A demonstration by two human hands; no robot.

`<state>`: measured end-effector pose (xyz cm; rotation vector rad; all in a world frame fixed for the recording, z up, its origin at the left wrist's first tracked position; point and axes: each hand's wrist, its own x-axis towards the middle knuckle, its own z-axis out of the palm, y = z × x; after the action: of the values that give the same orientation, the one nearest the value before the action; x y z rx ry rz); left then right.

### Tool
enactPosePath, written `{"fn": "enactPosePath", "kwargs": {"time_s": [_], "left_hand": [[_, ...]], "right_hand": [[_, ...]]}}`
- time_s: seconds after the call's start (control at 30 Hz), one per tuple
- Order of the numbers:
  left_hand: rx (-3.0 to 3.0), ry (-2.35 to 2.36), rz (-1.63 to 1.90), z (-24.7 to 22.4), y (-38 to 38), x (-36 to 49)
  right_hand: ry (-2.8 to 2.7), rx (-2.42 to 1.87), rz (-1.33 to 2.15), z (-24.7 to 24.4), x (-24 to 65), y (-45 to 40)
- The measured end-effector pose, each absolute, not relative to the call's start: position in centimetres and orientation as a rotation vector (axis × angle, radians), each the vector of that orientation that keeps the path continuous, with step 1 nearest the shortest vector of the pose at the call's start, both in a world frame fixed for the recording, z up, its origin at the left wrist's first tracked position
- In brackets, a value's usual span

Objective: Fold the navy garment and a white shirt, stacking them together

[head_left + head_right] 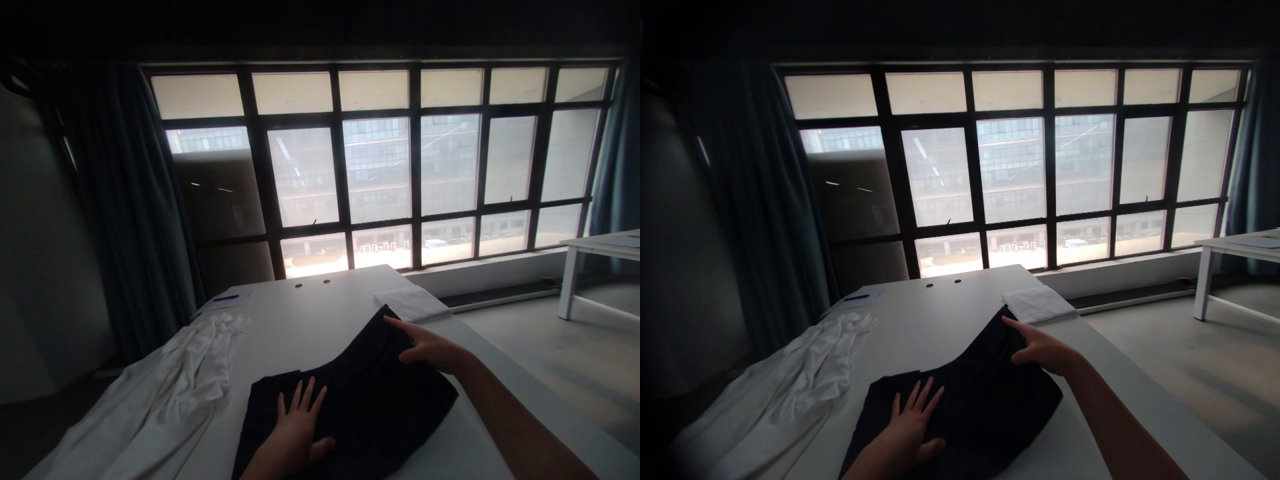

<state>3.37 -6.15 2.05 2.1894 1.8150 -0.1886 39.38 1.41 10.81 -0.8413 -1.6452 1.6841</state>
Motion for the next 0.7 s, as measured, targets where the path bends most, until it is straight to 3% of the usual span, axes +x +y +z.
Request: {"fn": "enactPosePath", "kwargs": {"time_s": [0.3, 0.5, 0.7], "left_hand": [[2.184, 1.738, -0.150, 3.1, -7.1, 4.5], [2.291, 1.410, -0.007, 5.2, -6.4, 5.3], [2.264, 1.332, -0.071, 0.6, -3.0, 7.4]], "right_hand": [[-1.553, -0.738, 1.697, 13.2, 37.5, -0.6], [-1.516, -0.838, 1.705, 13.9, 36.7, -1.8], [-1.440, -0.865, 1.663, 14.1, 36.2, -1.8]]}}
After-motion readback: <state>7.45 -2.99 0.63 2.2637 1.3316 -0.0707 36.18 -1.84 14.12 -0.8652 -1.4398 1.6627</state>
